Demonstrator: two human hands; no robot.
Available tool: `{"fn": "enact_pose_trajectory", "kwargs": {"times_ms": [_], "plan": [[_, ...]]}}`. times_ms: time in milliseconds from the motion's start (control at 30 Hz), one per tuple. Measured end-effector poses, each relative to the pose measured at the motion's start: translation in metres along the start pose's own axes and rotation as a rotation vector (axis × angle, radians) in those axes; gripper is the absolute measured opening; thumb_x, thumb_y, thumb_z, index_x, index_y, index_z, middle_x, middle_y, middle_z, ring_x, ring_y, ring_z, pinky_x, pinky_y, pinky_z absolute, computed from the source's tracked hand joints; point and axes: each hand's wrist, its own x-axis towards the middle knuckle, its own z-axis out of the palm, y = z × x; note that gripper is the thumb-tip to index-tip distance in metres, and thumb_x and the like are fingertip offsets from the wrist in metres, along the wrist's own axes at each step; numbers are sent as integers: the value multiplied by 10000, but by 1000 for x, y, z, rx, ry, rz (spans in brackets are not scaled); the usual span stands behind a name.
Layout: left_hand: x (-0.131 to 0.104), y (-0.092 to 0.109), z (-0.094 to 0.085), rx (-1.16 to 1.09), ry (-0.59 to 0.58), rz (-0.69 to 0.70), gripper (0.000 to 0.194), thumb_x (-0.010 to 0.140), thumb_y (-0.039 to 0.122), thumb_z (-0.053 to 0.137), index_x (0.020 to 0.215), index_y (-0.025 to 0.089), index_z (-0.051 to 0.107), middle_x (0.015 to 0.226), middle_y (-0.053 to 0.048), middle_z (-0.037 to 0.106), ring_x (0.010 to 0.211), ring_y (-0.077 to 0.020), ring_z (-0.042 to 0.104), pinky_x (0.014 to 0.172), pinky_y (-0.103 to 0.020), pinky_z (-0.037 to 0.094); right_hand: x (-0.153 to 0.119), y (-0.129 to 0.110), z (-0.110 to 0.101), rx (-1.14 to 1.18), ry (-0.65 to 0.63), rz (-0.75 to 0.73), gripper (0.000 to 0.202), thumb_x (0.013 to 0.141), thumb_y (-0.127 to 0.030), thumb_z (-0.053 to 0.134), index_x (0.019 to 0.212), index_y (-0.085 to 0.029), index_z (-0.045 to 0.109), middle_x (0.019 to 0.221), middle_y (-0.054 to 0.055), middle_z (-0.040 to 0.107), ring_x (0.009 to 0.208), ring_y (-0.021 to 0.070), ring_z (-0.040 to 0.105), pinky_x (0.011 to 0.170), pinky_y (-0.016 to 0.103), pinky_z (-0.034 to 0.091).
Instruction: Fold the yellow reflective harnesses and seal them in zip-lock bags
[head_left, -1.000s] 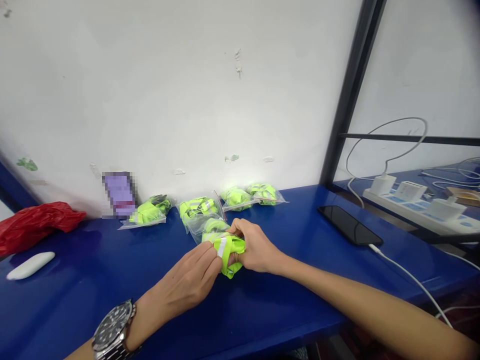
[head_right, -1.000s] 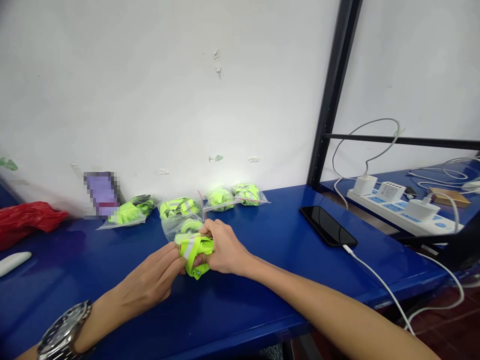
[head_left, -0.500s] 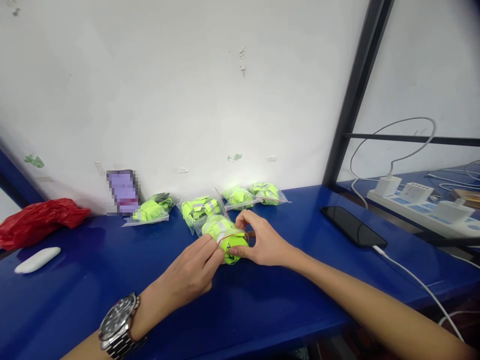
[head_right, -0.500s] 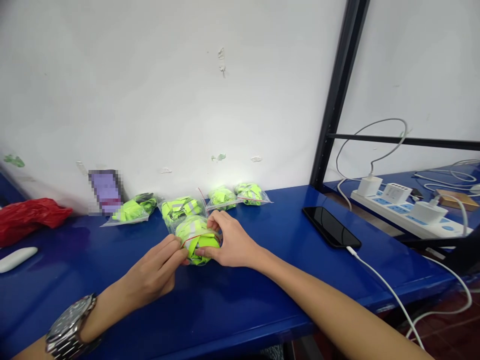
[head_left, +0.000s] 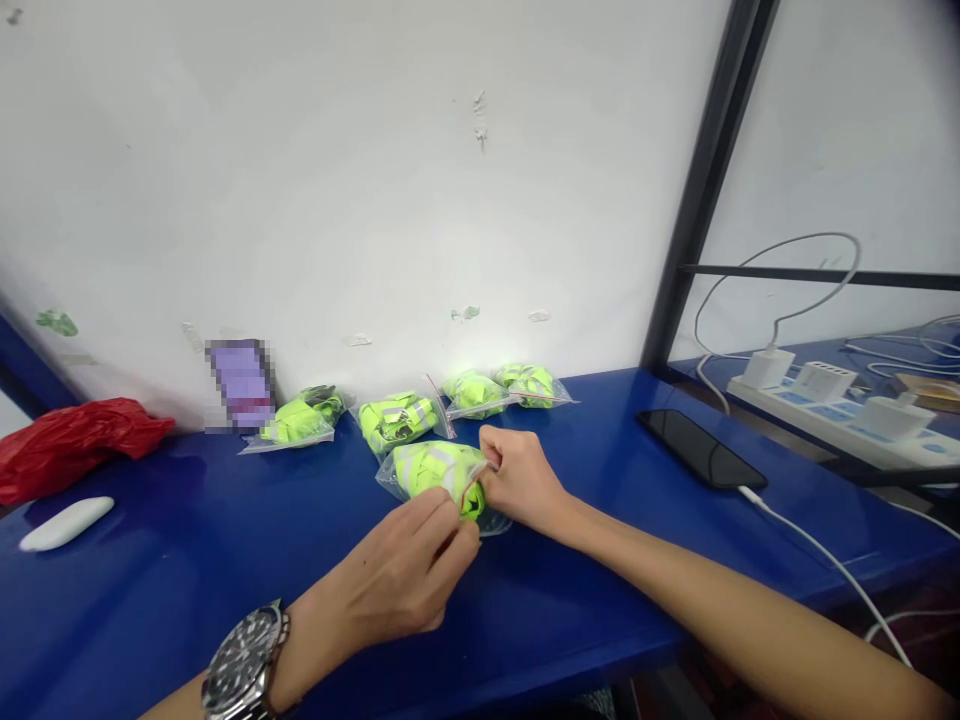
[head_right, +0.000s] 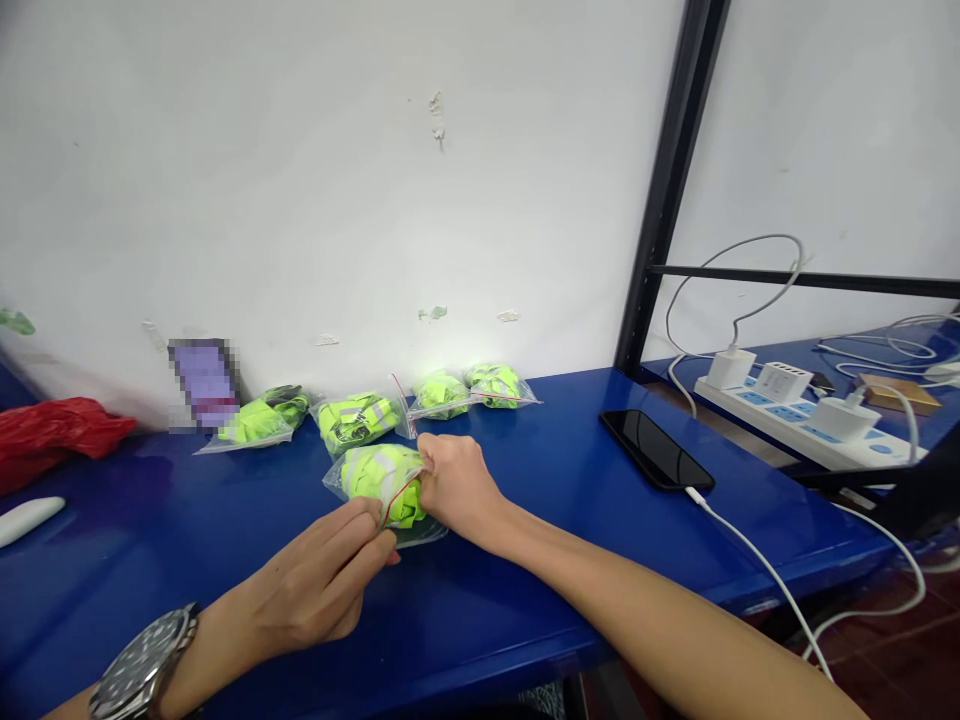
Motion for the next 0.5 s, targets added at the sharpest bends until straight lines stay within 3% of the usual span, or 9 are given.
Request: {"fn": "enact_pose_trajectory", "kwargs": {"times_ms": [100, 200, 333, 400, 500], "plan": [[1, -10, -2, 38, -97, -48, 86, 889, 160, 487, 920, 119, 556, 715, -39, 460, 667, -173, 427, 578, -332, 471, 6, -2, -10, 85, -14, 41, 244, 662, -138, 560, 636, -203, 327, 586, -61, 360, 535, 94, 315, 511, 232, 227], [1, -21, -4, 67, -160, -92, 158, 898, 279, 537, 960, 134, 550, 727, -30, 438, 657, -165, 394, 561, -322, 438, 9, -5, -22, 184, -134, -30, 173, 699, -193, 602, 836, -185, 497, 806, -3, 497, 664, 121, 441, 614, 241, 360], [-6, -31, -3, 0, -151, -113, 23, 905, 141, 505, 892, 143, 523, 760, -29, 431, 700, -150, 418, 610, -296, 444, 11, -7, -29, 276, -325, -157, 436, 692, -271, 688, 1089, -201, 525, 1048, 62, 526, 875, 177, 493, 752, 297, 417], [-9, -33, -1, -39, -137, -99, 53, 900, 103, 496, 891, 151, 518, 767, -24, 427, 732, -151, 437, 638, -293, 454, 11, -7, -24, 291, -333, -120, 450, 667, -278, 709, 1070, -203, 523, 1043, 56, 535, 878, 174, 496, 738, 287, 413], [-8, -29, 0, -38, -140, -37, 113, 886, 52, 475, 871, 155, 519, 750, -19, 426, 728, -151, 438, 621, -282, 451, 11, -7, -11, 185, -209, 70, 285, 621, -203, 676, 843, -196, 498, 813, -13, 530, 696, 121, 450, 595, 229, 339]]}}
